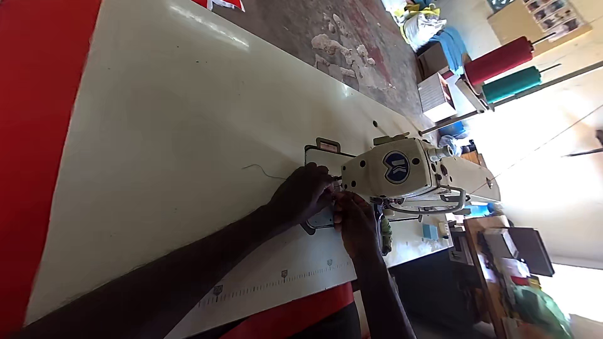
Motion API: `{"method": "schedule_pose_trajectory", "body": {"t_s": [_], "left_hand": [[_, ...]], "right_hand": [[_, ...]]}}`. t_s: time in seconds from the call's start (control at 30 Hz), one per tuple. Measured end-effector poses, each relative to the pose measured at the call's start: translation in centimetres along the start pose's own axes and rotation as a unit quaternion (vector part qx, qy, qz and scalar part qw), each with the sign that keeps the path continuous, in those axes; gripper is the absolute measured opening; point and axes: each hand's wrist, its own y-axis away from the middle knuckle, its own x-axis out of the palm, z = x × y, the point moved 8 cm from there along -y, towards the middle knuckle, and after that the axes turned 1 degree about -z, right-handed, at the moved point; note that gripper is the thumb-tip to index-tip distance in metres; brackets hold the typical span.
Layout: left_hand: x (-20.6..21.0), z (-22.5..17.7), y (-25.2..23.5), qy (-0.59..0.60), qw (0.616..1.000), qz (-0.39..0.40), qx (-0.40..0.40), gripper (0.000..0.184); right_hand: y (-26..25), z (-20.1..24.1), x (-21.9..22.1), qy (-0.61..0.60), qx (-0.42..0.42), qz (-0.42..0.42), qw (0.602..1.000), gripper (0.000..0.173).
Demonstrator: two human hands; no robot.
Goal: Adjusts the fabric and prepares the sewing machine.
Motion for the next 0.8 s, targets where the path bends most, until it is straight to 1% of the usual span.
{"method": "schedule_pose_trajectory", "body": {"t_s": [0.13, 0.27, 0.43, 0.8], "left_hand": [[-0.1, 0.3, 0.1, 0.005, 1.000, -0.023, -0.007, 0.010], [-0.4, 0.3, 0.1, -0.003, 0.999, -0.048, -0.026, 0.009], [-0.4, 0.6, 0.0, -0.007, 0.997, -0.052, -0.049, 0.010], [-0.5, 0.1, 0.1, -0.012, 0.998, -0.048, -0.049, 0.010]], "right_hand": [[0.5, -0.1, -1.7, -0.011, -0.010, -0.032, 0.999, 0.014], [1.2, -0.5, -3.1, 0.015, -0.033, -0.050, 0.998, 0.015], [1.6, -0.9, -2.9, 0.036, -0.063, -0.051, 0.996, 0.015], [1.8, -1.0, -3.1, 0.038, -0.088, -0.058, 0.994, 0.013]]}}
